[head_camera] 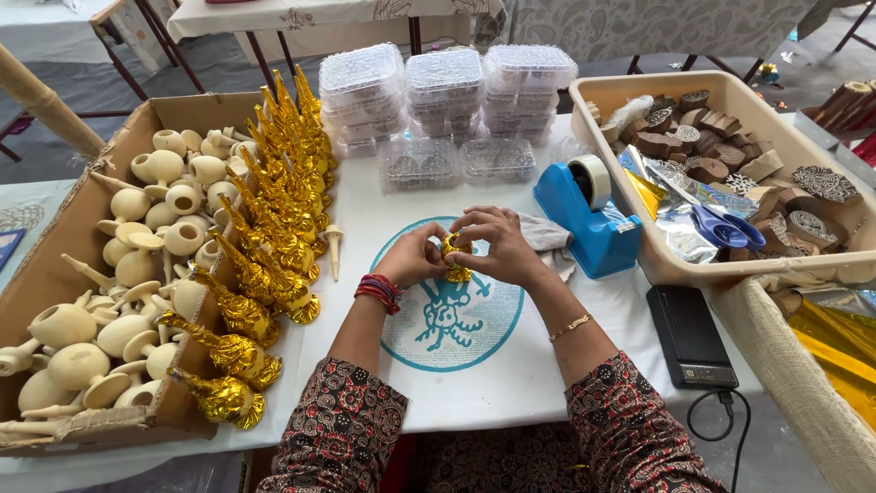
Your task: The recorder is wrapping small decorative wooden or clay vessels in gold foil and securing them with tape.
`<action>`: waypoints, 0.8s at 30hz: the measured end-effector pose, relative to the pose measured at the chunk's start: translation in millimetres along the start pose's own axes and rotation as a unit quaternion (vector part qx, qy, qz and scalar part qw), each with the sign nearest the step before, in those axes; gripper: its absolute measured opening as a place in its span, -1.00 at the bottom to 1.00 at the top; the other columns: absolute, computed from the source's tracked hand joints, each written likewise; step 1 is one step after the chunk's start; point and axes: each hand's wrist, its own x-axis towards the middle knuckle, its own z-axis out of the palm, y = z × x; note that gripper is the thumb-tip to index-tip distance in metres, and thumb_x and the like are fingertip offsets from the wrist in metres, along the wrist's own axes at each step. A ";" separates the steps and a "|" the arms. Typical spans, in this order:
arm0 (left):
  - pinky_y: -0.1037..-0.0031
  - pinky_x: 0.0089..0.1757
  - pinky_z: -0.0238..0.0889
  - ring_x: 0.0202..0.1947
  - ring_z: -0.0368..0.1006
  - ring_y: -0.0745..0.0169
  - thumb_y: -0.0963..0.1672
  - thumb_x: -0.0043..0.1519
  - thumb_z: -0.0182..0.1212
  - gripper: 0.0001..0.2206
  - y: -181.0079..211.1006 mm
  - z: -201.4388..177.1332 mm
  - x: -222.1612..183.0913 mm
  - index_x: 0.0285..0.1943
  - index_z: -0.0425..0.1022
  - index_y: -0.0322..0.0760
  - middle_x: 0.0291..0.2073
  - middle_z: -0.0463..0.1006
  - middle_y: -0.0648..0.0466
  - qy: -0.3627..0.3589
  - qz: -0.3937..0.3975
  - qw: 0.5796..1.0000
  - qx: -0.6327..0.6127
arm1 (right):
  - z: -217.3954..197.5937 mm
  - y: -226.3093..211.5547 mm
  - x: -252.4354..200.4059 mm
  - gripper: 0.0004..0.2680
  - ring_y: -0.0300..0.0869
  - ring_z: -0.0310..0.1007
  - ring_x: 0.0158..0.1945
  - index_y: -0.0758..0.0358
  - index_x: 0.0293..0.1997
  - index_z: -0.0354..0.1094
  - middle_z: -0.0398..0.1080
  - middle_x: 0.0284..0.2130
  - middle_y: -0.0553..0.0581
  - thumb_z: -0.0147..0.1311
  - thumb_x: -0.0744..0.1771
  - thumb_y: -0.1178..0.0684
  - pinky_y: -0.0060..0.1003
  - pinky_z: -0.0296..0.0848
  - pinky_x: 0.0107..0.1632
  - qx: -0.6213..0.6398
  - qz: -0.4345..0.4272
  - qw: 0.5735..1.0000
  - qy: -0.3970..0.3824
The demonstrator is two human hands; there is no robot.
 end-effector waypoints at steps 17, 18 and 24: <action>0.56 -0.23 0.37 -0.33 0.49 0.45 -0.23 0.17 0.27 -0.77 -36.7 -9.4 19.9 -0.01 0.42 -0.28 -0.37 0.59 0.13 -0.018 0.050 0.998 -0.043 | -10.2 -3.7 3.3 -0.61 -0.07 0.43 0.21 0.05 -0.09 0.43 0.51 -0.05 0.03 0.47 0.15 -0.22 0.05 0.25 0.33 0.090 0.018 0.996 -0.014; 0.57 -0.20 0.38 -0.29 0.48 0.45 -0.23 0.20 0.22 -0.82 -40.2 -9.8 23.0 -0.03 0.44 -0.29 -0.32 0.58 0.12 0.005 0.074 0.996 -0.044 | -11.3 -3.6 3.7 -0.51 -0.05 0.42 0.24 0.06 0.00 0.36 0.49 -0.01 0.05 0.51 0.10 -0.21 0.07 0.28 0.36 0.140 0.022 0.990 -0.001; 0.33 0.06 0.36 0.09 0.37 0.26 -0.10 0.32 0.09 -0.82 -20.1 -11.9 16.4 -0.10 0.59 -0.24 0.08 0.46 0.01 0.081 0.211 0.969 -0.098 | -10.9 3.0 3.7 -0.22 0.05 0.36 0.33 -0.10 0.35 0.13 0.49 0.05 0.08 0.54 0.02 -0.04 0.17 0.16 0.42 0.159 0.096 0.982 -0.045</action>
